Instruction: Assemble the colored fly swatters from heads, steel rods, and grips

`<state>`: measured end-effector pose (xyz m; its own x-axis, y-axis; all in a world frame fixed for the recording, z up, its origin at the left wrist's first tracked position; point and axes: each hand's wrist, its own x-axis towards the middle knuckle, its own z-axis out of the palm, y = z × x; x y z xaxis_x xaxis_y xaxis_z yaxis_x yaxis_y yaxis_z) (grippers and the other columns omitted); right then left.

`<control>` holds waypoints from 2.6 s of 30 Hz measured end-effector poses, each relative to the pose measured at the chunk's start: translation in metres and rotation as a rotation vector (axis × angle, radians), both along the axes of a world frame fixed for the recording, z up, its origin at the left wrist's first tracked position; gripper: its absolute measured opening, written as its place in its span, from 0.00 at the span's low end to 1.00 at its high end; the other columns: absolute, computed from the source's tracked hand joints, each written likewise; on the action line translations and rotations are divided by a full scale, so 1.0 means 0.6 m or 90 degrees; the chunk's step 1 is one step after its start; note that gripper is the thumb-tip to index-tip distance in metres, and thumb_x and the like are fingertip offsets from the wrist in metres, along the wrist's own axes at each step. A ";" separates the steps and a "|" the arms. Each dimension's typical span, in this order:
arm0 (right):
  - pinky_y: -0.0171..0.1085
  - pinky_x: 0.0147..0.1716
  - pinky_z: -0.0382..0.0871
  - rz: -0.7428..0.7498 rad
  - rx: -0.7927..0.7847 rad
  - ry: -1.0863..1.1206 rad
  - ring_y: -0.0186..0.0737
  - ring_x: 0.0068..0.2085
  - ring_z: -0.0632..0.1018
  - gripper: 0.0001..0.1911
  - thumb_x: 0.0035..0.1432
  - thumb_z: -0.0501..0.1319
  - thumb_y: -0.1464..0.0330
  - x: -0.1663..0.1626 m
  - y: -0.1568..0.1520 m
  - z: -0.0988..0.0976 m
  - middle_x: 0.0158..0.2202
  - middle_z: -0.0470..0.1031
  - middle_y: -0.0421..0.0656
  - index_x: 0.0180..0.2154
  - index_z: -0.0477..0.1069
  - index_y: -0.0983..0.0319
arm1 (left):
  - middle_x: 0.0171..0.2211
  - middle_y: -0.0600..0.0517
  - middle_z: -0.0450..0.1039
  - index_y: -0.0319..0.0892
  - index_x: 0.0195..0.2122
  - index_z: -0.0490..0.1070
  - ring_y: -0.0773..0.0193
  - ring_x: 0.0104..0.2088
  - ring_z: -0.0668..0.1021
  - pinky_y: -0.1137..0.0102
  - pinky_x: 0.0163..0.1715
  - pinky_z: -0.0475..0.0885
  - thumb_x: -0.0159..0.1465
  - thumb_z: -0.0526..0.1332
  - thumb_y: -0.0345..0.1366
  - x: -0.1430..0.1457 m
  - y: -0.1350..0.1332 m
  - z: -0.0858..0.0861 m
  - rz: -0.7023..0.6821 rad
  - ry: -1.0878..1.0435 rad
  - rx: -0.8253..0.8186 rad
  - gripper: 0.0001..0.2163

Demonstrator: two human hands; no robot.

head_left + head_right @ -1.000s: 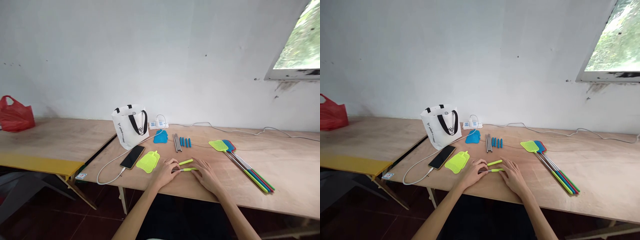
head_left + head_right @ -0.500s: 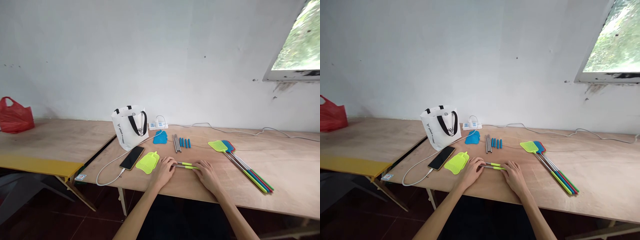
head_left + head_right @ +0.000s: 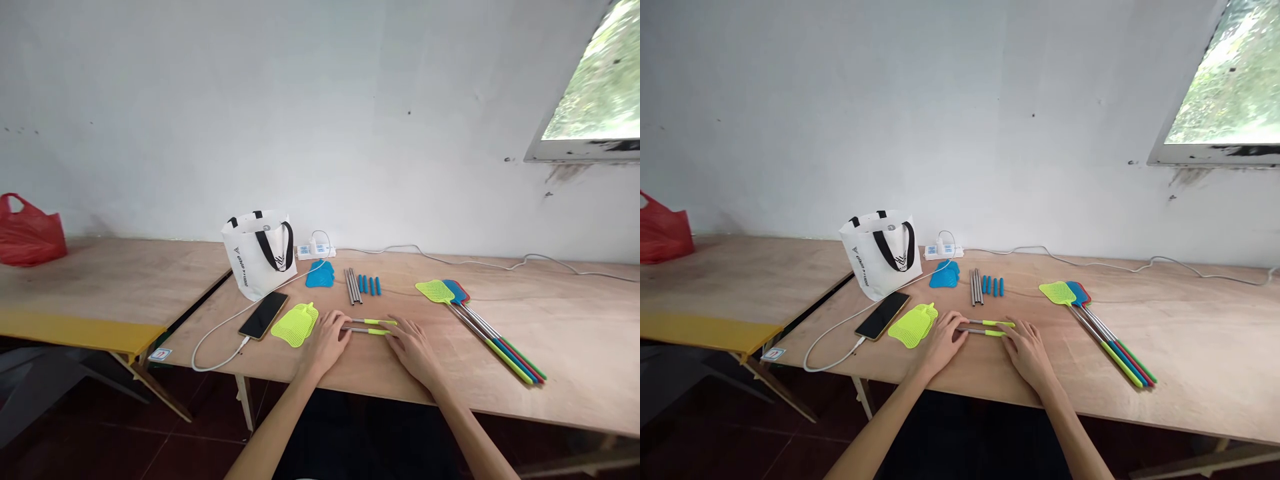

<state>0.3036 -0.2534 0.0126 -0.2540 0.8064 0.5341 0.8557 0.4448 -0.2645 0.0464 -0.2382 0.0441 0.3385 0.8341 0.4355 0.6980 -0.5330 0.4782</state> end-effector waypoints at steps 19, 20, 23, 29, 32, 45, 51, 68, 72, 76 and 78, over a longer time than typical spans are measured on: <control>0.42 0.43 0.74 0.030 -0.146 0.006 0.46 0.44 0.82 0.20 0.71 0.47 0.58 -0.016 -0.014 0.016 0.45 0.82 0.43 0.47 0.78 0.52 | 0.36 0.52 0.79 0.46 0.35 0.74 0.59 0.37 0.78 0.69 0.37 0.68 0.70 0.57 0.44 0.002 -0.006 0.007 -0.060 0.037 -0.136 0.11; 0.42 0.43 0.74 0.030 -0.145 0.006 0.46 0.44 0.82 0.20 0.71 0.48 0.58 -0.016 -0.014 0.016 0.46 0.82 0.43 0.47 0.78 0.52 | 0.36 0.52 0.79 0.46 0.35 0.74 0.59 0.38 0.78 0.69 0.37 0.68 0.70 0.57 0.44 0.002 -0.006 0.007 -0.060 0.035 -0.134 0.11; 0.42 0.43 0.74 0.028 -0.145 0.006 0.46 0.44 0.82 0.20 0.71 0.47 0.58 -0.016 -0.015 0.016 0.45 0.82 0.42 0.46 0.78 0.51 | 0.36 0.52 0.79 0.46 0.35 0.73 0.59 0.38 0.78 0.69 0.37 0.68 0.71 0.57 0.44 0.000 -0.006 0.007 -0.064 0.028 -0.134 0.12; 0.42 0.44 0.74 0.029 -0.153 0.004 0.46 0.45 0.82 0.20 0.72 0.47 0.59 -0.016 -0.014 0.016 0.46 0.82 0.43 0.47 0.78 0.52 | 0.36 0.52 0.79 0.45 0.34 0.72 0.59 0.37 0.78 0.69 0.36 0.67 0.71 0.57 0.44 0.001 -0.006 0.006 -0.065 0.029 -0.135 0.12; 0.42 0.44 0.74 0.026 -0.157 0.000 0.47 0.46 0.82 0.20 0.72 0.47 0.58 -0.016 -0.015 0.017 0.46 0.82 0.43 0.47 0.78 0.52 | 0.35 0.53 0.78 0.45 0.34 0.72 0.60 0.37 0.78 0.69 0.37 0.67 0.70 0.57 0.43 0.002 -0.005 0.001 -0.064 0.021 -0.126 0.11; 0.41 0.42 0.74 0.023 -0.148 0.000 0.46 0.44 0.82 0.19 0.72 0.48 0.59 -0.017 -0.016 0.018 0.46 0.82 0.41 0.46 0.78 0.51 | 0.36 0.51 0.79 0.46 0.36 0.74 0.59 0.38 0.79 0.69 0.39 0.69 0.71 0.57 0.45 0.002 -0.004 0.000 -0.064 0.026 -0.130 0.12; 0.42 0.45 0.73 0.027 -0.150 0.001 0.46 0.46 0.82 0.19 0.72 0.48 0.59 -0.017 -0.015 0.017 0.47 0.82 0.41 0.47 0.77 0.51 | 0.35 0.53 0.78 0.46 0.34 0.73 0.60 0.37 0.78 0.70 0.37 0.67 0.71 0.57 0.44 0.001 -0.006 0.003 -0.061 0.028 -0.126 0.11; 0.42 0.45 0.74 0.028 -0.145 0.001 0.46 0.47 0.82 0.20 0.72 0.47 0.59 -0.017 -0.013 0.015 0.46 0.82 0.43 0.47 0.78 0.52 | 0.36 0.52 0.79 0.46 0.33 0.72 0.59 0.38 0.79 0.69 0.37 0.68 0.71 0.56 0.44 0.002 -0.003 0.004 -0.067 0.023 -0.131 0.12; 0.42 0.46 0.74 0.030 -0.151 -0.001 0.47 0.47 0.82 0.20 0.72 0.47 0.59 -0.016 -0.013 0.015 0.46 0.82 0.43 0.48 0.77 0.52 | 0.35 0.53 0.78 0.45 0.33 0.71 0.60 0.37 0.78 0.69 0.36 0.67 0.71 0.56 0.43 0.002 -0.004 0.007 -0.074 0.022 -0.137 0.12; 0.42 0.46 0.74 0.028 -0.154 0.003 0.47 0.48 0.82 0.20 0.72 0.47 0.58 -0.016 -0.013 0.015 0.47 0.82 0.43 0.48 0.77 0.52 | 0.35 0.52 0.78 0.45 0.33 0.71 0.59 0.37 0.78 0.69 0.36 0.67 0.71 0.57 0.43 0.003 -0.004 0.009 -0.071 0.026 -0.139 0.11; 0.43 0.46 0.73 0.030 -0.160 0.001 0.47 0.48 0.81 0.20 0.72 0.47 0.58 -0.016 -0.013 0.015 0.47 0.82 0.43 0.48 0.77 0.52 | 0.35 0.52 0.79 0.45 0.33 0.71 0.59 0.38 0.79 0.69 0.37 0.67 0.70 0.57 0.43 0.004 -0.005 0.010 -0.070 0.027 -0.138 0.11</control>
<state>0.2942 -0.2610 0.0217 -0.2934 0.9014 0.3183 0.8352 0.4037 -0.3734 0.0485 -0.2410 0.0501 0.4468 0.8635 0.2341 0.6637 -0.4954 0.5604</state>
